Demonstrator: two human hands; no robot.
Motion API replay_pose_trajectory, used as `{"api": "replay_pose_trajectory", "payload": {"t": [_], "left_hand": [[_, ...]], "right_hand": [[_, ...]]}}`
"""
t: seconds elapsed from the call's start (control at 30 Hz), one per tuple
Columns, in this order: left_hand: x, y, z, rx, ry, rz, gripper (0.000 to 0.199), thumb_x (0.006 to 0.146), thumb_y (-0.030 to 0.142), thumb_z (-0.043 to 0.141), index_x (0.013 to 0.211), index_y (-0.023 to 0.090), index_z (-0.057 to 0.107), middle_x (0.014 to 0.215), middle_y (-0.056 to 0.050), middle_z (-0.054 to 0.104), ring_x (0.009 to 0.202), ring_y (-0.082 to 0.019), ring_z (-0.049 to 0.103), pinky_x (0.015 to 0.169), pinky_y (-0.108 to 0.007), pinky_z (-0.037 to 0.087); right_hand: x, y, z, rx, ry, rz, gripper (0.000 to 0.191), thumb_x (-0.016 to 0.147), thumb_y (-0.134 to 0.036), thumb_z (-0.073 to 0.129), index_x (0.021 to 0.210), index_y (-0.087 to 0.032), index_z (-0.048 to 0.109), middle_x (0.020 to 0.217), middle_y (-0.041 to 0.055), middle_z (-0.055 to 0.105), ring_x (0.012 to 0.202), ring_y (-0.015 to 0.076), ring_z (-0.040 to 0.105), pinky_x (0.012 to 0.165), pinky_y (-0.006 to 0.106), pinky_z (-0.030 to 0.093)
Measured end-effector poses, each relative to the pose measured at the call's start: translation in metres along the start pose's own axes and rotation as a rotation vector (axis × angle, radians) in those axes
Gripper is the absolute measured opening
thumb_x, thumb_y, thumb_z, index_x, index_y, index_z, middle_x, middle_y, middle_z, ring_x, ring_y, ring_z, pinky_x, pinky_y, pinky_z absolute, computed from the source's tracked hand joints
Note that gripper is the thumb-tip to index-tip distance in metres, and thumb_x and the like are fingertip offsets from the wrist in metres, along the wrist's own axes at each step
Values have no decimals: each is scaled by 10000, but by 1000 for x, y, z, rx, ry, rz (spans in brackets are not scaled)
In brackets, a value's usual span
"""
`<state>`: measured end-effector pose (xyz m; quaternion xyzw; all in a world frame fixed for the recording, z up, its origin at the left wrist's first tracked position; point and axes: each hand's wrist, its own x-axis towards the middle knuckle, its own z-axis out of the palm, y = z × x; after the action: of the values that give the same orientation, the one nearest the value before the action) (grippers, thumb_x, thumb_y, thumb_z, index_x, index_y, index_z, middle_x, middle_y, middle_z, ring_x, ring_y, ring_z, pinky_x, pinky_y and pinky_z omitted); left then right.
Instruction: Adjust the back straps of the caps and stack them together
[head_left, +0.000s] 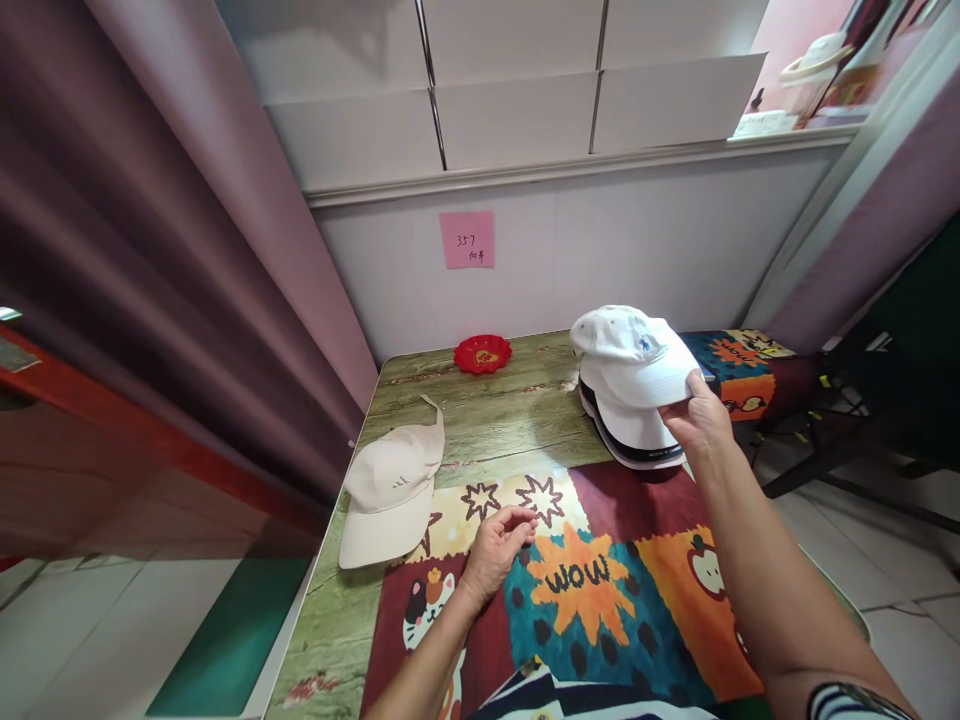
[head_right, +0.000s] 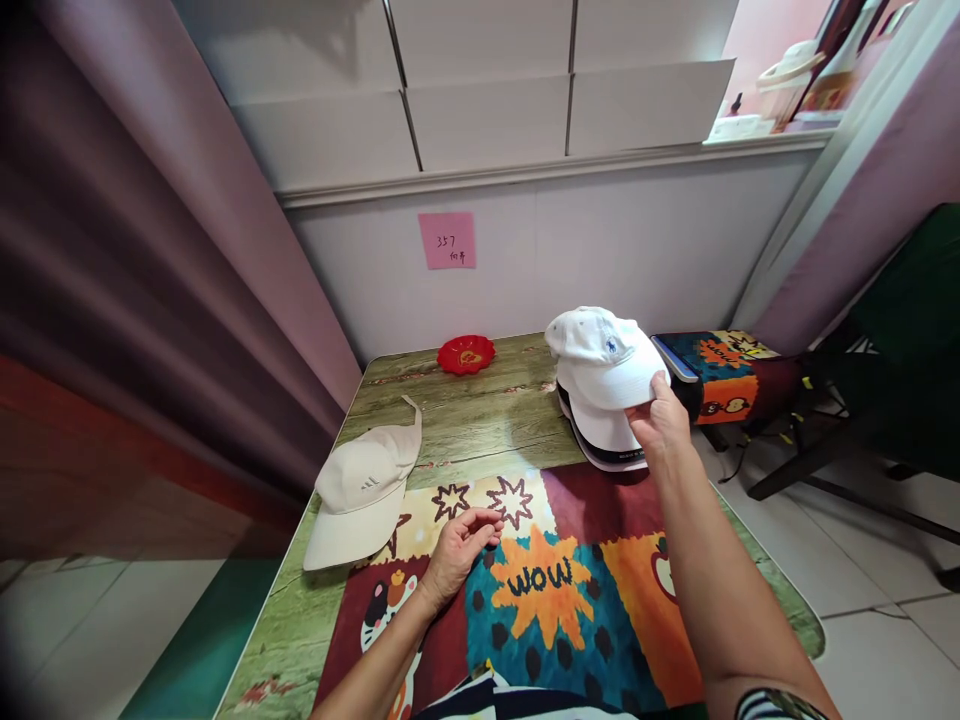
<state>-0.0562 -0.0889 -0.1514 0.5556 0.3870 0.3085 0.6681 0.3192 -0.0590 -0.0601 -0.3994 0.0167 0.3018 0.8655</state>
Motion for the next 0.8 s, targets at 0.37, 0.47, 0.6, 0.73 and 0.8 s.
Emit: {"api": "replay_pose_trajectory", "payload": {"t": [0.37,0.47,0.6,0.73,0.8], "left_hand": [[-1,-2,-1,-14,4,9,309,808,427,748,972,166,759,931,-88,757,799,-185,690,812,-328,563],[0,-3,-2,-1,-8,11,297,818,422,736,973,170,761,933,-86,756,786,-180,686,811,-324,561],[-1,-4,-2,-1,-7,22,297,829,420,724,983,168,760,944,-90,753,801,-185,691,823,-329,564],[-1,-6,-2,-2,1,21,300,834,414,726,992,162,756,957,-91,752,799,-177,686,819,-320,559],[-1,-8,-2,-2,0,19,299,838,413,725,996,160,754,959,-91,753,799,-172,684,818,-313,555]], "right_hand": [[-4,27,-55,-110,167,62,147,982,-217,503,942,-203,644,960,23,775,817,151,751,784,348,641],[1,37,-71,-215,139,13,94,945,-238,539,908,-197,615,965,48,765,863,186,758,778,422,646],[10,41,-78,-295,265,-58,61,871,-250,624,879,-198,593,918,39,744,879,205,747,757,420,652],[6,45,-90,-407,355,-119,175,762,-265,726,843,-198,586,913,57,716,935,255,717,783,459,651],[2,43,-100,-467,295,-142,229,730,-307,751,851,-195,592,967,89,702,1021,298,688,859,533,624]]}}
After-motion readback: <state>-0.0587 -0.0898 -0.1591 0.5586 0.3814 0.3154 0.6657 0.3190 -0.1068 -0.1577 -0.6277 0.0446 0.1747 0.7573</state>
